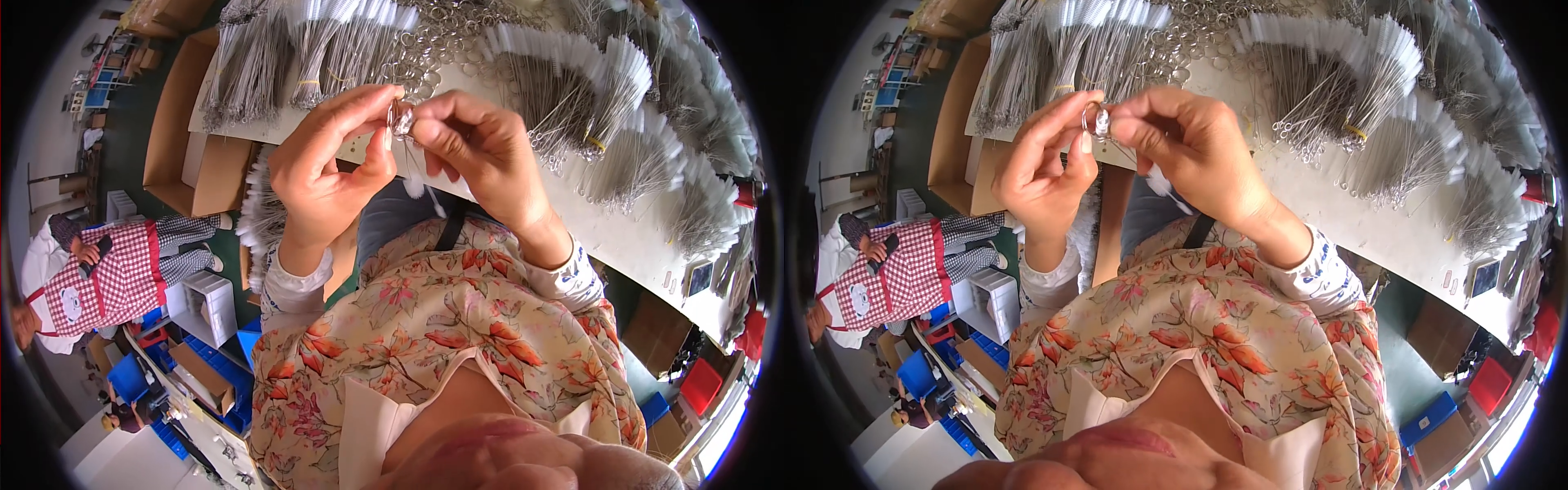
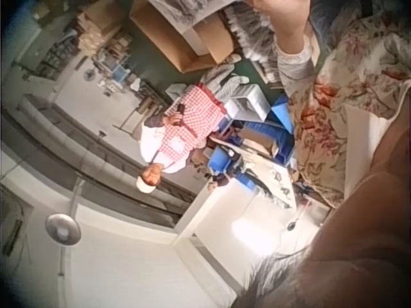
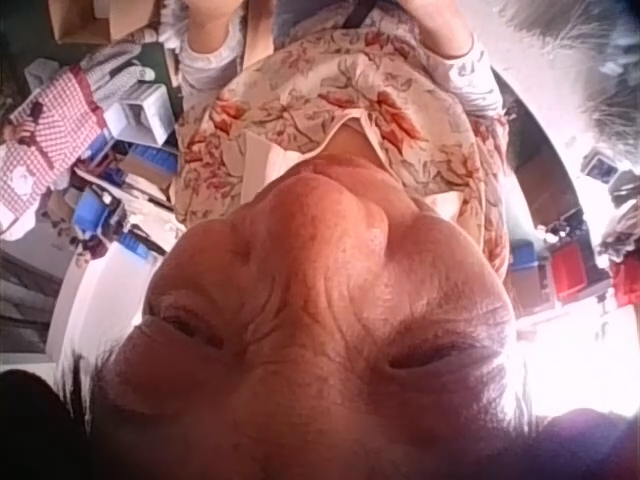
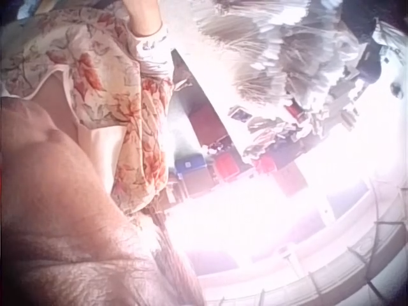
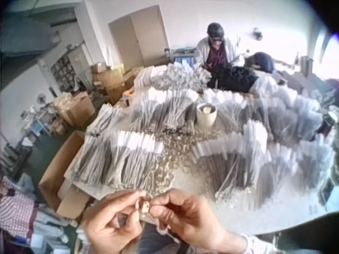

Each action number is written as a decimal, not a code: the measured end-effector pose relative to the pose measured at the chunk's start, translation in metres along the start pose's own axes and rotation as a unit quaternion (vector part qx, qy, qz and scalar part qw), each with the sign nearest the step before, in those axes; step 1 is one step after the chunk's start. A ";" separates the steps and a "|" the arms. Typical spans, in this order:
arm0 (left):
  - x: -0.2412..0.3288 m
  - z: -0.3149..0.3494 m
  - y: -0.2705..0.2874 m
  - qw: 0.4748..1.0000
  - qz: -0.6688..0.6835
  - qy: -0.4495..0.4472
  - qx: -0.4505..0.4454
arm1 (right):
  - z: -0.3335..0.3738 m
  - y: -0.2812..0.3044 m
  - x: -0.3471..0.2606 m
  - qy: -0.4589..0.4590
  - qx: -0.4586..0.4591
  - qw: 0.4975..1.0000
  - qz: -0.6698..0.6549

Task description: Attaching metal rings and connectors to white feathered or plastic decorative tassels on a workbench.

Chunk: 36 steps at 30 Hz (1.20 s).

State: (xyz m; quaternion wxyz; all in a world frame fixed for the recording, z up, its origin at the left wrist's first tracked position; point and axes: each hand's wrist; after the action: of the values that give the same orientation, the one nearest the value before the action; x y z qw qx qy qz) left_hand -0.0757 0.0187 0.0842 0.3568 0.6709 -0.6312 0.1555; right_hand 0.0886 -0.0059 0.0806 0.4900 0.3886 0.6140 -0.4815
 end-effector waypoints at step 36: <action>0.031 -0.002 0.049 0.841 0.387 0.374 -0.058 | 0.012 -0.015 -0.027 -0.033 -0.104 0.993 0.032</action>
State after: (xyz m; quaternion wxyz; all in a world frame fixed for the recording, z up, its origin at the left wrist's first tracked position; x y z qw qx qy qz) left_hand -0.1171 -0.0002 0.1198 0.5145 0.2408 -0.6663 0.4831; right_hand 0.0832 -0.0212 0.1096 0.5635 0.3388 0.6311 -0.4116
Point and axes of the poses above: each hand's wrist, its own z-axis away from the middle knuckle, its own y-axis out of the back of the hand, x = y × z, and after that the axes turned 5 degrees about z, right-handed
